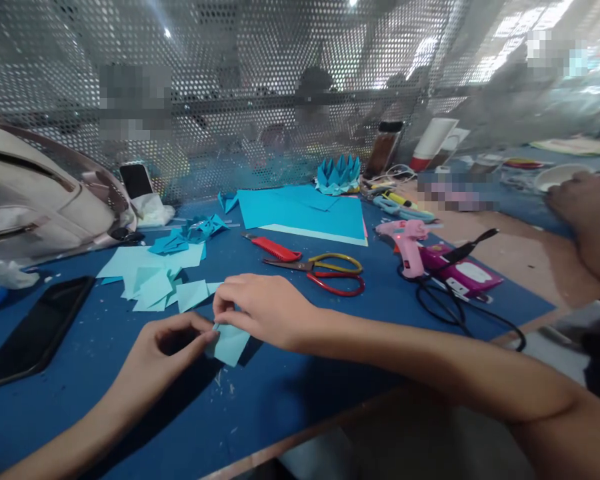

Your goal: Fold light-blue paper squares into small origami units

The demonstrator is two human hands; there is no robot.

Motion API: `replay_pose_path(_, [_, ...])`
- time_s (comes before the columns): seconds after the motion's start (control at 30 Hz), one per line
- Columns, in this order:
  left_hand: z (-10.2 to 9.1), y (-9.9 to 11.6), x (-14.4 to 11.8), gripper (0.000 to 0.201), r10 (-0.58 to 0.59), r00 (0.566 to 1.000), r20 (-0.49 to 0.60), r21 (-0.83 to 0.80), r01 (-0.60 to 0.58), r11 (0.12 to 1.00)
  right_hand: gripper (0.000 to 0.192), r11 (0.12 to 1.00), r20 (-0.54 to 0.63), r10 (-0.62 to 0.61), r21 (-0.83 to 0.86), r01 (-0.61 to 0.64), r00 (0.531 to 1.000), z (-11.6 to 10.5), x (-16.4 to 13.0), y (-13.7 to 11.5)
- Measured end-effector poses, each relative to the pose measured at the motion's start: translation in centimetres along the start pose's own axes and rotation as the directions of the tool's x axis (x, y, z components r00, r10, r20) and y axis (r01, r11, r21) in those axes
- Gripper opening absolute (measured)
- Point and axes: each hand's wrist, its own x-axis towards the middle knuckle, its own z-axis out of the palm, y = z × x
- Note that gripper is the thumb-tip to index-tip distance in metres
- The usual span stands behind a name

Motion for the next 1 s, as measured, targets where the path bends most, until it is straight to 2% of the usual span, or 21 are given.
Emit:
replay_pose_path(0.1, [-0.2, -0.5, 0.1, 0.024, -0.046, 0.998, -0.032, -0.099, 0.042, 0.994, 0.008, 0.999, -0.017, 0.027, 0.047, -0.026, 1.000, 0.1, 0.7, -0.2])
replay_pose_path(0.23, [-0.5, -0.8, 0.2, 0.023, -0.074, 0.993, -0.092, -0.163, 0.058, 0.985, 0.015, 0.963, -0.077, 0.118, 0.251, -0.095, 0.990, 0.5, 1.5, 0.1])
replay_pose_path(0.33, [-0.6, -0.7, 0.2, 0.023, -0.079, 0.989, -0.121, -0.175, 0.057, 0.983, 0.017, 0.925, -0.110, 0.135, 0.370, -0.085, 0.985, 0.9, 1.8, 0.3])
replay_pose_path(0.6, [-0.8, -0.5, 0.3, 0.026, -0.064, 0.991, -0.119, -0.176, 0.042, 0.983, 0.007, 0.938, -0.098, 0.126, 0.337, -0.086, 0.987, 1.7, 1.8, 0.1])
replay_pose_path(0.83, [-0.7, -0.6, 0.4, 0.025, -0.018, 0.998, -0.058, -0.120, 0.011, 0.993, 0.011, 0.918, -0.134, 0.151, 0.385, -0.089, 0.979, 1.4, 2.0, 0.2])
replay_pose_path(1.0, [-0.7, -0.4, 0.2, 0.025, 0.007, 0.999, -0.040, -0.113, -0.012, 0.994, 0.012, 0.901, -0.110, 0.153, 0.424, -0.093, 0.982, 1.4, 2.1, 1.0])
